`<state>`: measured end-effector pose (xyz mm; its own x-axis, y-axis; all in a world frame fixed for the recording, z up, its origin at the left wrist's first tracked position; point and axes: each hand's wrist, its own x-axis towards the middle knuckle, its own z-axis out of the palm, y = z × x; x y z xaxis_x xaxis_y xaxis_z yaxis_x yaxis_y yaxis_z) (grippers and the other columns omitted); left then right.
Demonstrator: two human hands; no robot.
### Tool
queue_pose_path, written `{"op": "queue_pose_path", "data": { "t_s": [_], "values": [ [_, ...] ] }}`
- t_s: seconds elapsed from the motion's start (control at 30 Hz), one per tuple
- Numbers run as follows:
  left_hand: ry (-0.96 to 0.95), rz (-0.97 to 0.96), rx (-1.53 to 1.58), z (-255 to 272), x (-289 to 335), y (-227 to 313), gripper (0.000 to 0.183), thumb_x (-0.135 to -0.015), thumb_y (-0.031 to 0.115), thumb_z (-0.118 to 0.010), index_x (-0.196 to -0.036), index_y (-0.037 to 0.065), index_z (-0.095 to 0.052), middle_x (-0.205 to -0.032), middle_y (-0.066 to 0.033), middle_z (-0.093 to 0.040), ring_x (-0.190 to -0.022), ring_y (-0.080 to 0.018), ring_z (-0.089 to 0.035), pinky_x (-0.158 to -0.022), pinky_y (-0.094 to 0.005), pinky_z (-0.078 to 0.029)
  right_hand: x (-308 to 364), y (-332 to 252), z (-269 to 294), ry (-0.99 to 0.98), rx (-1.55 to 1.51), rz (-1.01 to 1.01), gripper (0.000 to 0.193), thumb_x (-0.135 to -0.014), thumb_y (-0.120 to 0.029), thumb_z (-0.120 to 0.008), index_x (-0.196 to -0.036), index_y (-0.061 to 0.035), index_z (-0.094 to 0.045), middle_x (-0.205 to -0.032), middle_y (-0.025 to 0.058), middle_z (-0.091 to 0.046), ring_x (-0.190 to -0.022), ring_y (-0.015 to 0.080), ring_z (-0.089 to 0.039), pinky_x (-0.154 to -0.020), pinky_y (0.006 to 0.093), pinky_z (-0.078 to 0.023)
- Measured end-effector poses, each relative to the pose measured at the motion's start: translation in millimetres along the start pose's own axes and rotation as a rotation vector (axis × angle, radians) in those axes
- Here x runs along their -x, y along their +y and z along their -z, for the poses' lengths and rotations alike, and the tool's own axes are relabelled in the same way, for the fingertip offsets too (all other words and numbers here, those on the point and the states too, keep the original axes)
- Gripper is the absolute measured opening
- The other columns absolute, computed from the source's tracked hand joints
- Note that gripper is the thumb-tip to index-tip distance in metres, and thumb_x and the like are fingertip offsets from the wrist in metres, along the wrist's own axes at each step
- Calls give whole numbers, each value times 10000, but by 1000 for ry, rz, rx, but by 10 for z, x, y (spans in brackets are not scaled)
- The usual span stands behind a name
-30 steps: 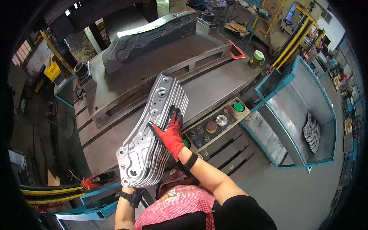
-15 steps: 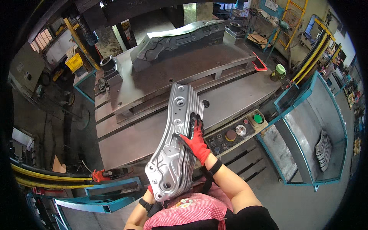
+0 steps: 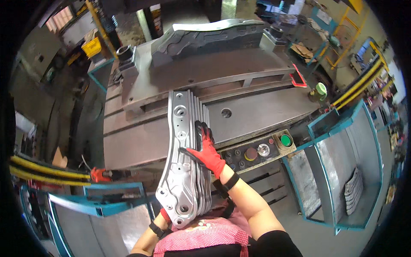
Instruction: Operate a hydraulic metal press to shape automotive or structural metal components.
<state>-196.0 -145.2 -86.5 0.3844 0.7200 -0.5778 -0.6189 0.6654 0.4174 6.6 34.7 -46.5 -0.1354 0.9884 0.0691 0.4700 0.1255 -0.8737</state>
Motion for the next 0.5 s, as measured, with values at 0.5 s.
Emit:
{"op": "queue_pose_path", "data": {
  "t_s": [0.5],
  "values": [
    [-95, 54, -135, -568, -263, 266, 433, -893, 345, -479, -1219, 61, -495, -1114, -76, -584, -952, -177, -579, -843, -322, -479, -77, 82, 293, -181, -67, 94, 1017, -696, -417, -699, -1400, -26, -79, -1439, 206, -131, -1338, 343, -112, -1090, 389, -154]
  ]
}}
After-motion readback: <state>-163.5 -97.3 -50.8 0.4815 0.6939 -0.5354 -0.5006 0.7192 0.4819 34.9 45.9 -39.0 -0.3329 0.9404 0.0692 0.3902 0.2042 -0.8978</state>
